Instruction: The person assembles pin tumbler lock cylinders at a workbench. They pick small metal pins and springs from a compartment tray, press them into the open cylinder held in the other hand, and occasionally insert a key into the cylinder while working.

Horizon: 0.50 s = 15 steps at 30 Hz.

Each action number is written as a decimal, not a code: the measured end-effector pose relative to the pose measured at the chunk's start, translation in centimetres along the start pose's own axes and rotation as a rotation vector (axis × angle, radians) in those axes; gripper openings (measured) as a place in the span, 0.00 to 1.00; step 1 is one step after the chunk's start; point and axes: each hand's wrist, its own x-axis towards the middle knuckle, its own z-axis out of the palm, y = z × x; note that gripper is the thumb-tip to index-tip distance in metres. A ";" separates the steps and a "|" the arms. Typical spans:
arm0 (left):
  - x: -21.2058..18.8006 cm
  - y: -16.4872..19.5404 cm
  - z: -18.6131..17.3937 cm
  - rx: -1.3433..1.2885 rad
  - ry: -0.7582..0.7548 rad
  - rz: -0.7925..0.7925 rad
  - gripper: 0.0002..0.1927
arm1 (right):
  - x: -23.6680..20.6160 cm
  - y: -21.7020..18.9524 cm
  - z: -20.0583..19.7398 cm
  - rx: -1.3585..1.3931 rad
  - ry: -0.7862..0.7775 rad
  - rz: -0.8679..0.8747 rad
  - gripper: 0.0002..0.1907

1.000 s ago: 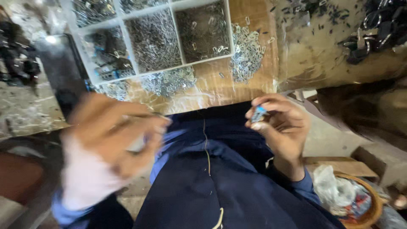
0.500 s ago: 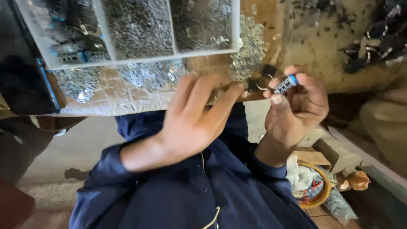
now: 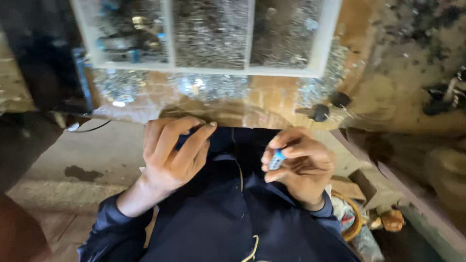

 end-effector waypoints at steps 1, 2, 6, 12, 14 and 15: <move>0.2 -0.1 -0.3 0.019 -0.027 -0.002 0.20 | 0.3 0.3 0.2 0.018 -0.054 0.037 0.23; 0.6 0.0 -0.6 0.034 -0.057 -0.002 0.21 | 0.6 0.6 0.4 0.037 -0.087 0.064 0.23; 2.3 1.0 -0.2 0.078 -0.038 0.052 0.22 | 1.2 0.7 1.3 0.024 -0.111 0.127 0.22; 1.5 -1.3 1.0 0.053 0.047 0.225 0.12 | 0.8 -0.1 1.9 -0.111 -0.072 0.063 0.22; 0.9 -2.6 1.0 -0.017 0.016 0.305 0.13 | 0.9 0.4 2.0 -0.101 -0.037 0.068 0.23; 0.7 -3.0 0.9 -0.050 -0.001 0.342 0.14 | 1.1 0.8 2.1 -0.086 -0.018 0.078 0.24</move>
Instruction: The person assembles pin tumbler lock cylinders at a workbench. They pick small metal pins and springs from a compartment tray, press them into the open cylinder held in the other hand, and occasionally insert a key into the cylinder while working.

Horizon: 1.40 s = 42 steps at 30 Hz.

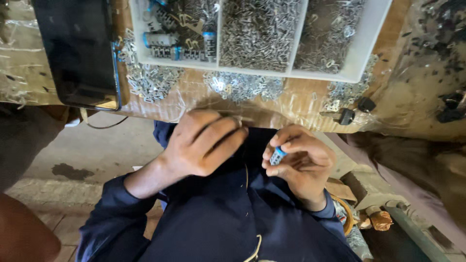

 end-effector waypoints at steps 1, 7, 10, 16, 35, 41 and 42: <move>-0.2 -0.1 -0.2 -0.044 0.054 0.011 0.13 | 0.1 0.2 0.2 0.012 0.019 0.015 0.25; -0.8 1.4 -2.6 0.013 0.118 -0.281 0.11 | 0.9 0.6 1.3 -0.046 -0.041 0.046 0.27; -0.6 2.5 -2.9 -0.308 0.185 -0.424 0.12 | 1.3 0.8 1.7 -0.042 -0.070 0.081 0.25; 1.4 2.9 -1.4 -0.505 0.211 -0.388 0.14 | 1.5 1.1 1.6 -0.202 -0.093 0.000 0.23; -0.9 1.4 -2.7 0.229 -0.028 -0.538 0.26 | 2.1 2.0 2.1 0.013 -0.153 0.127 0.24; 0.2 1.1 -2.5 0.272 -0.111 -0.581 0.31 | 1.9 1.2 2.1 -0.009 -0.187 0.079 0.25; 0.4 1.1 -2.6 0.295 -0.125 -0.579 0.31 | 1.9 1.3 2.1 0.010 -0.170 0.102 0.25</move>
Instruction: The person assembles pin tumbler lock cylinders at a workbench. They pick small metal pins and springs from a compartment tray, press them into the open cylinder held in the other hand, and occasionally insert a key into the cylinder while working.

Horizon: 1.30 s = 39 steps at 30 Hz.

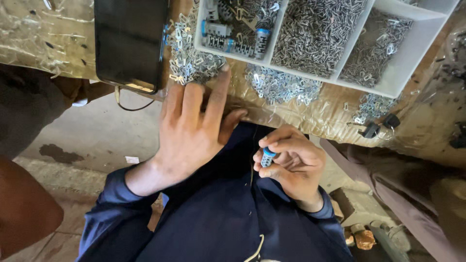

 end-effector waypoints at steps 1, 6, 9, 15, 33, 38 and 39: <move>0.1 0.0 -0.3 -0.019 0.005 0.007 0.31 | 0.0 0.0 0.0 0.021 0.010 0.017 0.24; -0.3 -0.8 -1.9 -0.122 -0.040 0.133 0.25 | 0.0 0.0 -0.5 -0.015 -0.051 -0.022 0.22; -0.6 -1.6 -1.6 -0.096 0.062 0.214 0.14 | -0.2 -0.2 -0.7 -0.018 -0.040 -0.030 0.22; -1.3 -1.9 -0.6 -0.485 0.044 0.340 0.14 | -0.4 -0.1 -0.8 -0.036 0.001 -0.042 0.22; 1.5 3.7 -0.6 -0.412 0.001 0.571 0.16 | -2.1 -0.3 -0.8 -0.304 0.205 -0.120 0.22; 1.3 2.4 -1.9 -1.179 -0.520 0.040 0.16 | -1.6 0.1 -1.2 -0.138 -0.084 -0.047 0.17; 1.2 2.5 -1.9 -1.439 -0.656 -0.163 0.15 | -1.6 0.0 -1.4 -0.219 -0.163 -0.100 0.19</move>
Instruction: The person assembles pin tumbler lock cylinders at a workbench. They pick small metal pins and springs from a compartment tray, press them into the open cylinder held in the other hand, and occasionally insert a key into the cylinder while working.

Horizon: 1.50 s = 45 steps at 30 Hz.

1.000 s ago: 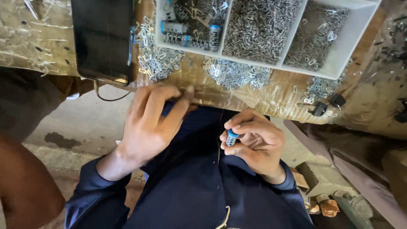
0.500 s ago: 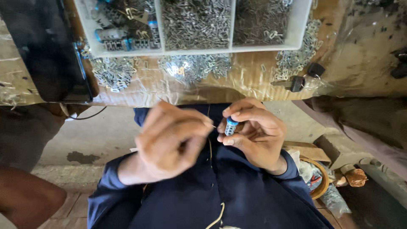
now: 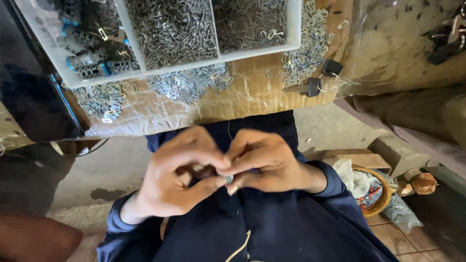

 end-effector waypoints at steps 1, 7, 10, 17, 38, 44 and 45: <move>0.0 -0.2 0.2 0.123 0.046 0.034 0.17 | 0.0 -0.1 -0.1 -0.082 -0.079 -0.052 0.21; -0.4 -2.3 0.3 1.144 0.392 0.448 0.21 | -0.8 -0.6 0.1 0.197 0.298 0.027 0.21; -0.8 -2.4 -0.6 1.287 0.399 0.391 0.23 | -1.0 -0.3 -0.3 0.277 0.297 0.017 0.21; 0.9 -2.3 0.1 1.420 0.458 0.446 0.22 | -0.8 0.4 -0.2 0.296 0.305 0.038 0.22; 0.4 -3.5 -0.6 1.467 0.470 0.483 0.19 | 0.4 -0.5 0.6 0.265 0.275 0.025 0.24; -0.6 -4.0 -2.6 1.126 0.238 0.685 0.15 | 0.5 -0.5 0.5 0.273 0.305 0.069 0.23; -0.8 -3.8 -2.7 0.998 0.184 0.705 0.15 | 0.4 -0.5 0.4 0.280 0.309 0.077 0.23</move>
